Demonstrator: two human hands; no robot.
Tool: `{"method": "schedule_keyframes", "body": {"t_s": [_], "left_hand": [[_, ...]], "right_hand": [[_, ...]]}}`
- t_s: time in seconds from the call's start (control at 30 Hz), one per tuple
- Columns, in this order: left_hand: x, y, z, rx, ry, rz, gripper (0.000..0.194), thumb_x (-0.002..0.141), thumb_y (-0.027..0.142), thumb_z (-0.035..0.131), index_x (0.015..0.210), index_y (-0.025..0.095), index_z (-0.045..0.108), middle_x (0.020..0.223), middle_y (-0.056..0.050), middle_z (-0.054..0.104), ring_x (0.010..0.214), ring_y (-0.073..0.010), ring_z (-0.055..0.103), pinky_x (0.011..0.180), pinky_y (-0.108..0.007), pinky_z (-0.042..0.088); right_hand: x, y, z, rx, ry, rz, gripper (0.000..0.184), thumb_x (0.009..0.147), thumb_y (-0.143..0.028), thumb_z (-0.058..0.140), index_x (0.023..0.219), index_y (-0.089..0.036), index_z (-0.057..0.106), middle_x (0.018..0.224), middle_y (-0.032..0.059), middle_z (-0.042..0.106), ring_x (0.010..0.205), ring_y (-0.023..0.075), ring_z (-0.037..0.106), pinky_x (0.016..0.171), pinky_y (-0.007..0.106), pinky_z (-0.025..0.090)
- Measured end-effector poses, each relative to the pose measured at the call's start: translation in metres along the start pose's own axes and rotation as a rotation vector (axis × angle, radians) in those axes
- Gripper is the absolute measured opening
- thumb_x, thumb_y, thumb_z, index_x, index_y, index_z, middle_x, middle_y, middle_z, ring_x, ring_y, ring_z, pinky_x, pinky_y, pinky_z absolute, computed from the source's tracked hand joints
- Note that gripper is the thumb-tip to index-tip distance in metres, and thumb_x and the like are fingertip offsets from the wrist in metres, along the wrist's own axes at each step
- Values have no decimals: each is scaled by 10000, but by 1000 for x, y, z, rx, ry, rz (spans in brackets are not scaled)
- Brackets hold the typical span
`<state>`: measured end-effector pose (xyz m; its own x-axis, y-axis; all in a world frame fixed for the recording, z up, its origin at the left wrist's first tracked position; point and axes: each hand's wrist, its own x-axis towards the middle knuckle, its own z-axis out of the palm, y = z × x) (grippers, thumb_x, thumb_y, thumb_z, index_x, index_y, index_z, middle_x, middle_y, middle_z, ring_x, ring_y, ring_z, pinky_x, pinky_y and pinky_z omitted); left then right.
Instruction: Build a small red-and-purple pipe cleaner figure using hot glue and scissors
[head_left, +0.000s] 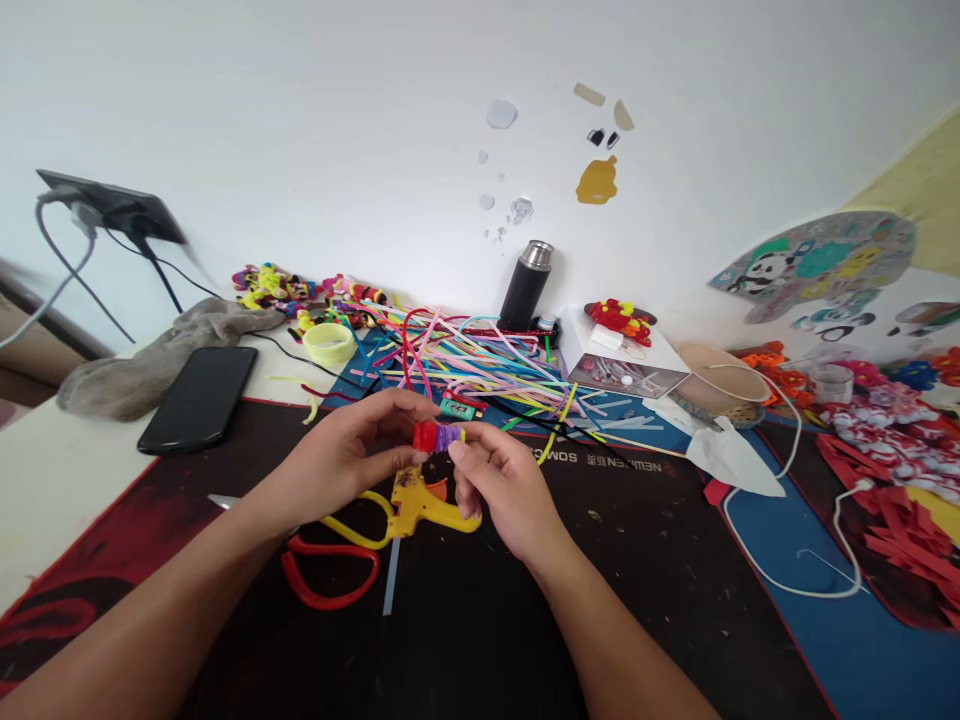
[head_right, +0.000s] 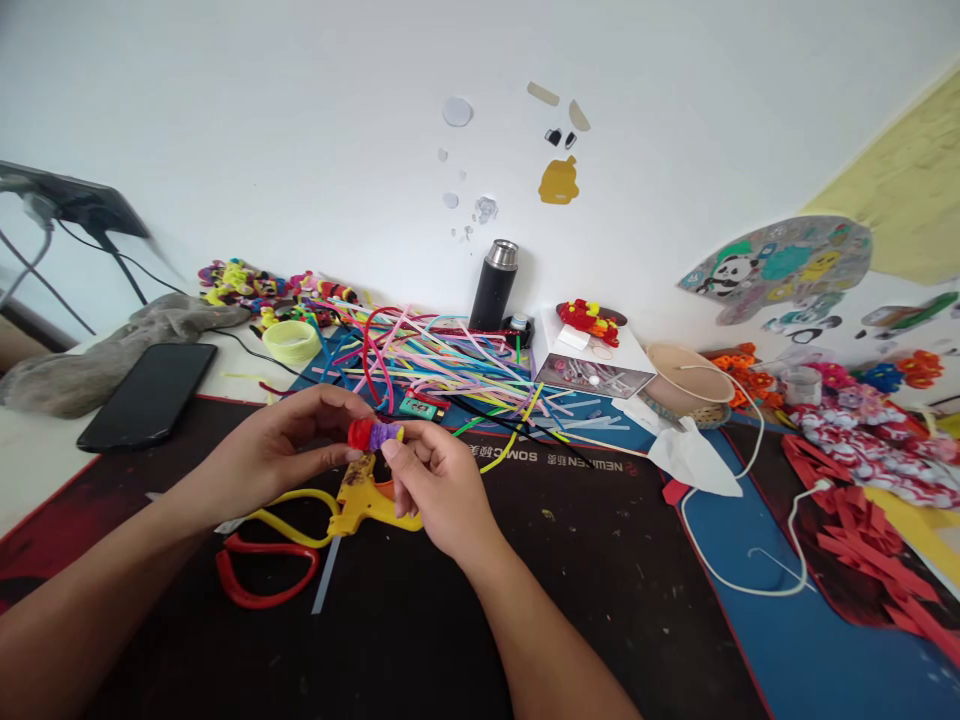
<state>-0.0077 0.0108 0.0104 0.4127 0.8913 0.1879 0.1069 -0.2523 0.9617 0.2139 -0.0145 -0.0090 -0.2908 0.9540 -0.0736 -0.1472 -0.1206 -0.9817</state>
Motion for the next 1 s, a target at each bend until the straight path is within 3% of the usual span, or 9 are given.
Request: {"method": "schedule_keyframes", "body": {"t_s": [0.47, 0.7, 1.0], "left_hand": [[-2, 3, 5, 221, -27, 57, 158, 923, 267, 797, 1057, 219, 728, 950, -22, 776, 843, -189, 749, 735, -274, 598], [-3, 6, 4, 104, -71, 55, 234, 915, 351, 860, 1009, 201, 707, 951, -38, 756, 847, -197, 742, 772, -301, 614], [-3, 7, 5, 75, -89, -36, 235, 880, 333, 858, 956, 199, 681, 898, -14, 714, 795, -182, 697, 711, -283, 579]], "right_hand": [[-1, 1, 2, 16, -20, 7, 531, 942, -709, 763, 1056, -201, 653, 566, -84, 609, 430, 103, 528, 464, 230, 414], [-2, -1, 1, 57, -45, 25, 500, 947, -685, 774, 1008, -194, 696, 541, -73, 605, 431, 105, 529, 469, 229, 421], [0, 1, -1, 81, -92, 28, 476, 950, -669, 783, 995, -202, 701, 552, -74, 604, 436, 107, 539, 468, 226, 430]]}}
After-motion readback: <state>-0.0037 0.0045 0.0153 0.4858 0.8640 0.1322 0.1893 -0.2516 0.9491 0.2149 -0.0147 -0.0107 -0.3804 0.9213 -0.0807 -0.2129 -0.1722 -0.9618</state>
